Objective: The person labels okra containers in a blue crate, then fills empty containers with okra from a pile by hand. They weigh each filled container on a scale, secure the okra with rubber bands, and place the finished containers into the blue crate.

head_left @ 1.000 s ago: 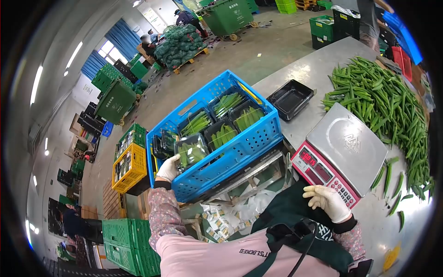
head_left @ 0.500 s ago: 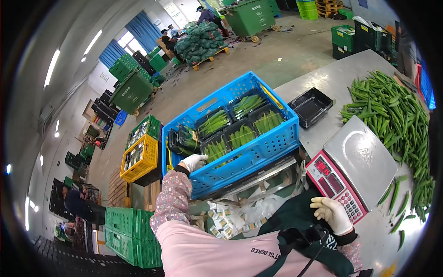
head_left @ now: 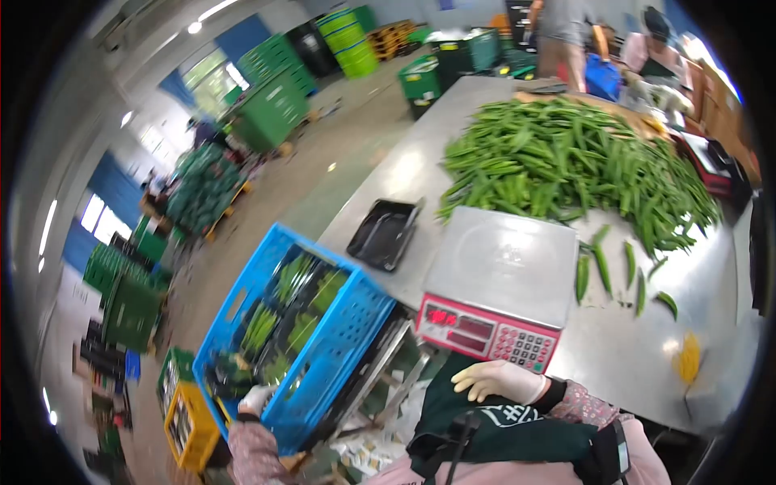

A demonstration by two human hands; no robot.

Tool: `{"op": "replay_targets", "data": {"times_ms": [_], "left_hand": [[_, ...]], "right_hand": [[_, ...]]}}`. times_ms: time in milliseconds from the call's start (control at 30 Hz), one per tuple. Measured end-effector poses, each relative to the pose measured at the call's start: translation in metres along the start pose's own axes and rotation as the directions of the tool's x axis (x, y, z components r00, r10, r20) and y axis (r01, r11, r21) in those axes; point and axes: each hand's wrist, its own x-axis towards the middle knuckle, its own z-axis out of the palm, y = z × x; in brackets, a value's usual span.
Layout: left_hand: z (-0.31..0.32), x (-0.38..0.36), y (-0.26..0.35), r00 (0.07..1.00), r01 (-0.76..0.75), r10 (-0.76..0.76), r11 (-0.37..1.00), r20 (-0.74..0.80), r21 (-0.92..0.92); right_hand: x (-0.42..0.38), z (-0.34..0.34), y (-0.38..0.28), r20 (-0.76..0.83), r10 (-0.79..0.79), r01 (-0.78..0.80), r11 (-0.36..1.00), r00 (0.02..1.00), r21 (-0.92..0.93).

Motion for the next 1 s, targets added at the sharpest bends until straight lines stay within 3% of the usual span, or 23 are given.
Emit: {"op": "replay_targets", "data": {"times_ms": [33, 67, 100, 133, 167, 233, 333, 367, 467, 533, 600, 667, 800, 833, 1000], "left_hand": [[0.002, -0.026, 0.061, 0.942, 0.151, -0.190, 0.976, -0.276, -0.156], [0.001, -0.033, 0.107, 0.777, 0.236, -0.392, 0.907, -0.493, -0.348], [0.009, -0.002, 0.081, 0.620, -0.012, -0.202, 0.964, -0.758, -0.267], [0.015, 0.036, 0.062, 0.370, -0.247, -0.017, 0.962, -0.929, -0.116], [0.006, 0.017, 0.119, 0.433, -0.429, 0.015, 0.883, -0.901, -0.191], [0.019, 0.000, 0.234, 0.367, -0.708, 0.181, 0.691, -0.913, -0.148], [0.041, 0.003, 0.360, 0.449, -0.760, 0.486, 0.649, -0.749, -0.035], [0.052, 0.029, 0.383, 0.402, -0.839, 0.572, 0.542, -0.715, -0.039], [0.064, 0.087, 0.454, 0.341, -0.847, 0.724, 0.513, -0.600, 0.137], [0.077, 0.163, 0.471, 0.278, -0.676, 0.739, 0.604, -0.614, 0.422], [0.075, 0.192, 0.488, 0.488, -0.399, 0.614, 0.789, -0.621, 0.466], [0.075, 0.216, 0.488, 0.612, -0.288, 0.457, 0.889, -0.646, 0.356], [0.076, 0.245, 0.460, 0.608, -0.390, 0.385, 0.906, -0.694, 0.162], [0.073, 0.241, 0.457, 0.648, -0.414, 0.360, 0.906, -0.671, 0.087], [0.069, 0.246, 0.453, 0.657, -0.431, 0.357, 0.901, -0.664, 0.058]], "right_hand": [[-0.002, -0.005, 0.005, -0.014, -0.008, 0.008, 1.000, 1.000, 0.006], [-0.003, -0.008, 0.007, -0.025, -0.018, 0.018, 1.000, 1.000, 0.014], [-0.008, -0.009, 0.006, -0.019, -0.043, 0.043, 0.999, 0.999, 0.005], [-0.014, -0.010, 0.006, -0.025, -0.071, 0.071, 0.997, 0.997, 0.000], [-0.016, -0.011, 0.007, -0.045, -0.055, 0.055, 0.998, 0.997, 0.009], [-0.024, -0.012, 0.005, -0.049, -0.094, 0.093, 0.995, 0.994, -0.025], [-0.030, -0.011, 0.003, -0.057, -0.138, 0.135, 0.989, 0.989, -0.053], [-0.030, -0.012, 0.007, -0.060, -0.152, 0.148, 0.987, 0.987, -0.069], [-0.040, -0.013, 0.007, -0.113, -0.159, 0.148, 0.983, 0.981, -0.105], [-0.052, -0.018, 0.011, -0.173, -0.197, 0.178, 0.977, 0.965, -0.119], [-0.069, -0.021, 0.011, -0.224, -0.204, 0.180, 0.976, 0.953, -0.125], [-0.084, -0.027, 0.015, -0.300, -0.224, 0.200, 0.974, 0.927, -0.111], [-0.101, -0.040, 0.022, -0.377, -0.209, 0.209, 0.977, 0.902, -0.040], [-0.102, -0.042, 0.024, -0.371, -0.222, 0.227, 0.973, 0.902, -0.032], [-0.094, -0.047, 0.018, -0.364, -0.208, 0.205, 0.978, 0.908, -0.047]]}}
